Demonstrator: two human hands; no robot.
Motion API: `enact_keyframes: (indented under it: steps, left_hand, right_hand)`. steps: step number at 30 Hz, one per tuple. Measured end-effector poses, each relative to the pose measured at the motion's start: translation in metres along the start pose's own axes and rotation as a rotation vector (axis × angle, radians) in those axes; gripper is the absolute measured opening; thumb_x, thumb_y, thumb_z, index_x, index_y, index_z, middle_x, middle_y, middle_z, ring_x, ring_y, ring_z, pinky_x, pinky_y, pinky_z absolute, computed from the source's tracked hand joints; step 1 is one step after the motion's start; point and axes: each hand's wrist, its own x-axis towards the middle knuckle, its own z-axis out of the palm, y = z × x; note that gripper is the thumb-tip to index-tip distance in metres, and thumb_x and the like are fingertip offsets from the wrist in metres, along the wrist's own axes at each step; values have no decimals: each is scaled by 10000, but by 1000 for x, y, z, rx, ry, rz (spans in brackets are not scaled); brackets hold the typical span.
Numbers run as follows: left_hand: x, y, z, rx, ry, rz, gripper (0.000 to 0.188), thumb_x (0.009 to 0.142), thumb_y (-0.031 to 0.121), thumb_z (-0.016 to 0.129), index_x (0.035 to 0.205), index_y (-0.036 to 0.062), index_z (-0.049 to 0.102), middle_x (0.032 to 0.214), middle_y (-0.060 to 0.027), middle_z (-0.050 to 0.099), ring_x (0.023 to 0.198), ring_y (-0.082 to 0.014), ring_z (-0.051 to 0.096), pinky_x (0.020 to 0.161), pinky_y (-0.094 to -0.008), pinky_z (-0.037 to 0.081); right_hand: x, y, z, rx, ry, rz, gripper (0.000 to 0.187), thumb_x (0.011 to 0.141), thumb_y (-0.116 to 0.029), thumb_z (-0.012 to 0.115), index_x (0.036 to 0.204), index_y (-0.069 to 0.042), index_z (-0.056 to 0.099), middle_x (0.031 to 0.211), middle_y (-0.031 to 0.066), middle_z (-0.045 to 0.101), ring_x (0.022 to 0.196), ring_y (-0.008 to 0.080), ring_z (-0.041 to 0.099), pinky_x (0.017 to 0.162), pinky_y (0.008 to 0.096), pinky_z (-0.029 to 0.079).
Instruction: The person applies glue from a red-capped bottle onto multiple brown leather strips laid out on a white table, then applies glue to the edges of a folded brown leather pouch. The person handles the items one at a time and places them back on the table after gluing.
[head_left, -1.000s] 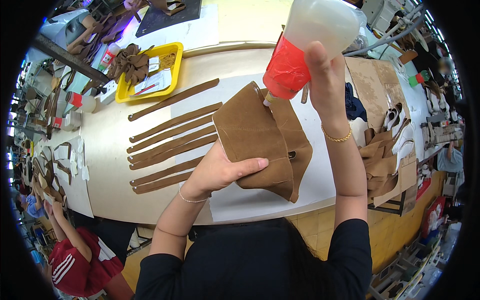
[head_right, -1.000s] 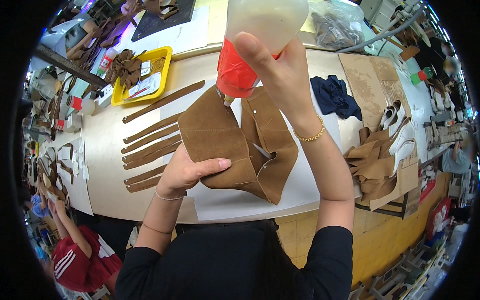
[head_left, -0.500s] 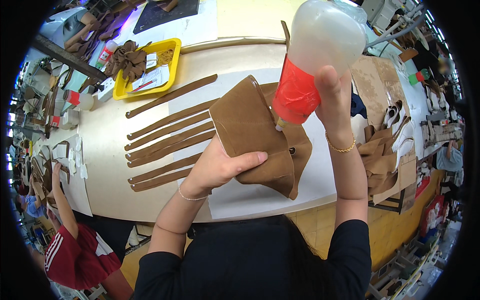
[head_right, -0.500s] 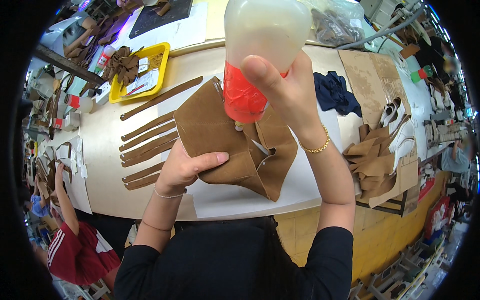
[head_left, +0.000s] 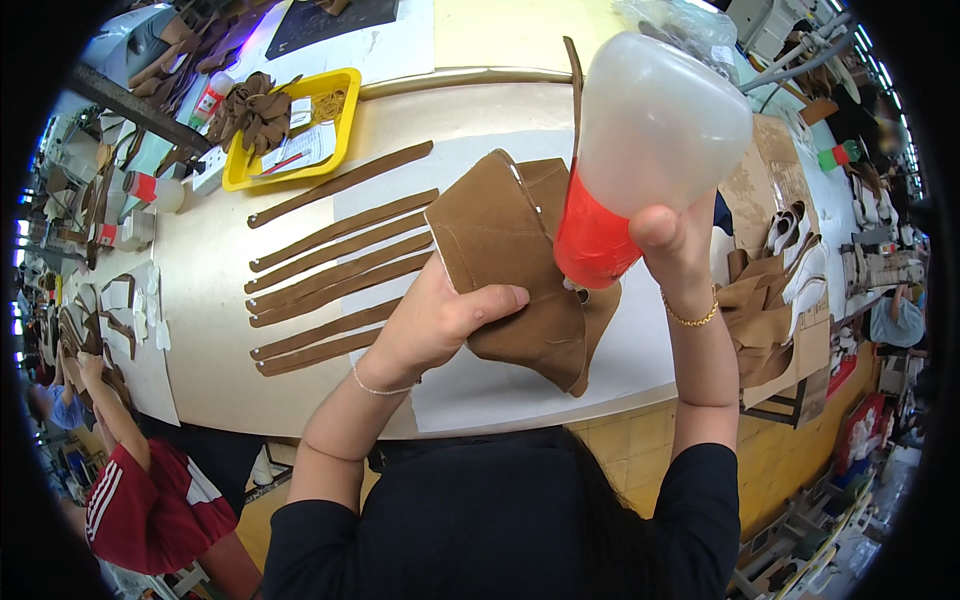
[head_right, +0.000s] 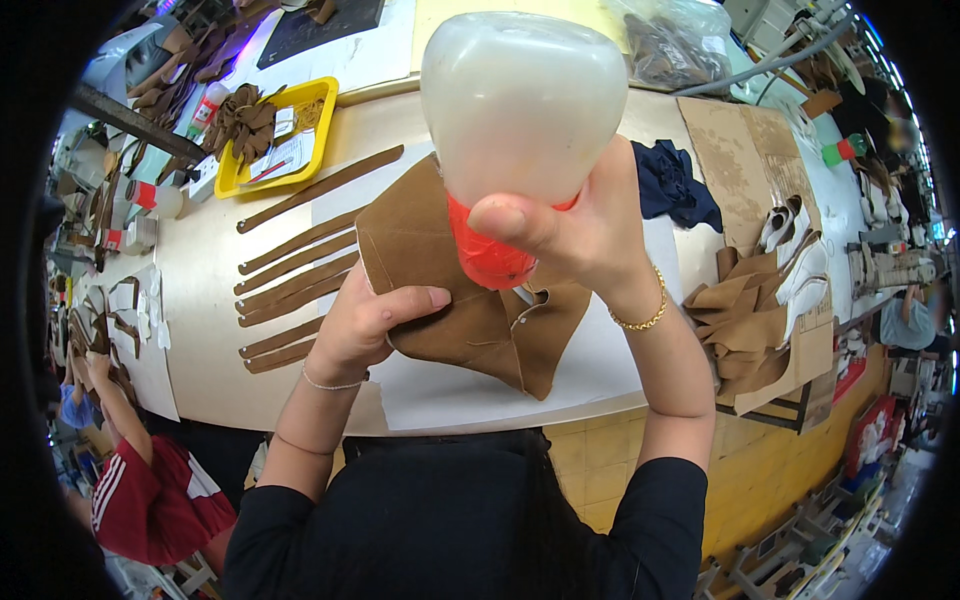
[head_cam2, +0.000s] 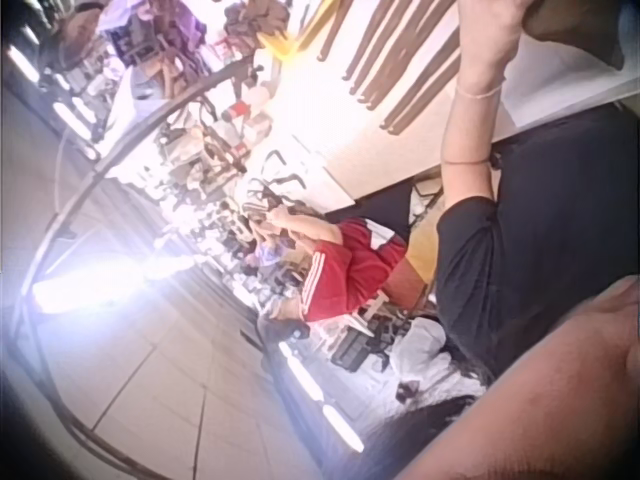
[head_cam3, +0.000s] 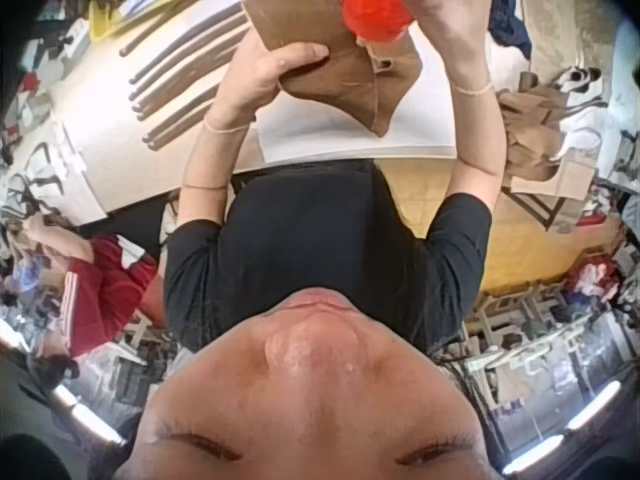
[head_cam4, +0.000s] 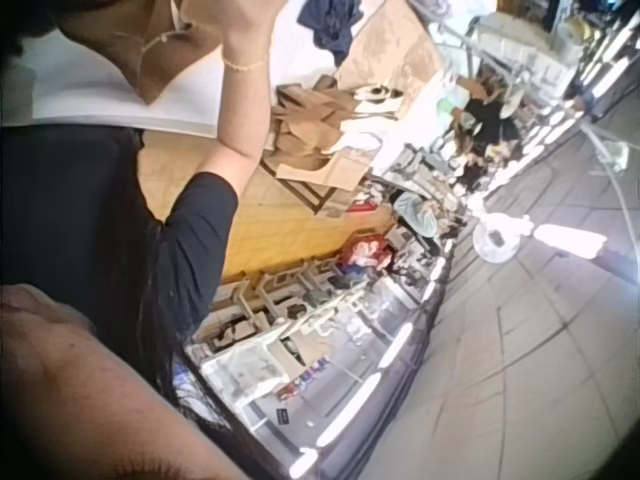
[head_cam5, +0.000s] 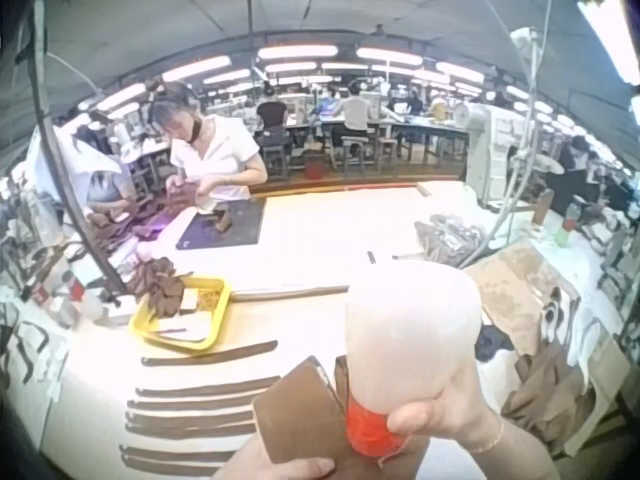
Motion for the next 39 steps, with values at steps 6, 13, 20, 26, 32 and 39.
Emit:
enact_keyframes:
  steps: [6, 13, 20, 26, 32, 39]
  left_hand:
    - [2, 0, 1, -87, -16, -38, 448, 785, 5, 582, 1220, -29, 478, 1138, -112, 586, 1052, -185, 554, 916, -316, 445]
    - [0, 0, -4, -133, 59, -43, 451, 795, -3, 587, 1228, -24, 462, 1141, -108, 581, 1049, -177, 559, 911, -313, 456]
    - [21, -5, -20, -225, 121, 23, 376, 819, 58, 640, 1167, -27, 523, 1085, -110, 613, 1003, -177, 598, 886, -317, 492]
    - [52, -6, -40, -583, 124, 29, 329, 915, 186, 569, 1159, -32, 541, 1098, -122, 624, 1020, -211, 609, 919, -337, 493]
    - [43, -11, -40, -813, -96, -39, 508, 941, 379, 509, 1251, -23, 494, 1240, -135, 556, 1158, -226, 530, 1019, -354, 415]
    - [24, 28, -25, -280, -49, 86, 535, 842, 119, 663, 1293, 3, 400, 1183, -113, 568, 1074, -177, 574, 932, -319, 478]
  right_hand:
    - [-1, 1, -3, -112, -165, -82, 561, 614, -453, 845, 881, 6, 666, 800, 72, 692, 706, 157, 659, 636, 264, 519]
    - [0, 2, -27, -402, -215, -230, 679, 613, -553, 752, 942, 23, 609, 820, 117, 671, 678, 202, 670, 610, 267, 540]
    - [-33, 34, -68, 600, 59, 596, 844, 848, -709, 370, 1127, 79, 486, 984, 282, 594, 603, 291, 670, 489, 336, 584]
    - [-69, 48, -30, 1078, 93, 897, 848, 867, -693, 360, 1144, 96, 497, 1096, 321, 572, 924, 455, 631, 690, 490, 591]
    - [-42, 39, -15, 1278, 42, 807, 818, 863, -699, 364, 1069, 71, 545, 1020, 285, 603, 1021, 492, 580, 786, 497, 567]
    - [-36, 26, -12, 1312, -85, 735, 871, 838, -736, 356, 1121, 72, 513, 1083, 322, 580, 985, 471, 607, 753, 487, 576]
